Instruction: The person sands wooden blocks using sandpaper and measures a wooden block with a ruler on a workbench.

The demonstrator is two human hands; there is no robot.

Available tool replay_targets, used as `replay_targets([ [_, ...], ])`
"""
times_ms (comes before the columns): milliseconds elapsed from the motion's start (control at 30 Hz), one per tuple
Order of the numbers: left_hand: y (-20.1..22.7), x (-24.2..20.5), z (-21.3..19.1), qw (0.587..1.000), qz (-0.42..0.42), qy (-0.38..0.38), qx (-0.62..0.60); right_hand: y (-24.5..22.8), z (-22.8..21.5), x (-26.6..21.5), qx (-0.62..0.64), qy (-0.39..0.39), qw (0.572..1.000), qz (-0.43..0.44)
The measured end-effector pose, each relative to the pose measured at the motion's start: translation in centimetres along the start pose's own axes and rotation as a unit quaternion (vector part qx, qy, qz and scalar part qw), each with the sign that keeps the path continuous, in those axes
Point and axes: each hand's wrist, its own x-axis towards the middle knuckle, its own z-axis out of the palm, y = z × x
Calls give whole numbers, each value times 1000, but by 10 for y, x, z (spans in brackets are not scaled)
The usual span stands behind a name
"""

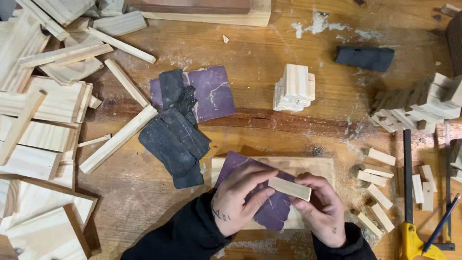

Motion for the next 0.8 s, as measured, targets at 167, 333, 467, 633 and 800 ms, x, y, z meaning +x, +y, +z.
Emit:
replay_targets([
  [167, -10, -10, 4, 991, 25, -68, 115, -2, -2, 1, -126, -30, 991, -21],
  [333, -9, -10, 5, 982, 69, -90, 149, -5, 5, 4, -120, -51, 991, -35],
  [467, -4, -10, 7, 987, 62, -58, 134, -14, 11, 12, -129, -55, 985, -105],
  [633, -4, -6, 2, 972, 55, -50, 224, -19, 1, 13, -197, 92, 955, -203],
  [800, -8, -12, 10, 947, 62, -76, 307, -22, -6, 25, -450, -4, 860, -239],
])
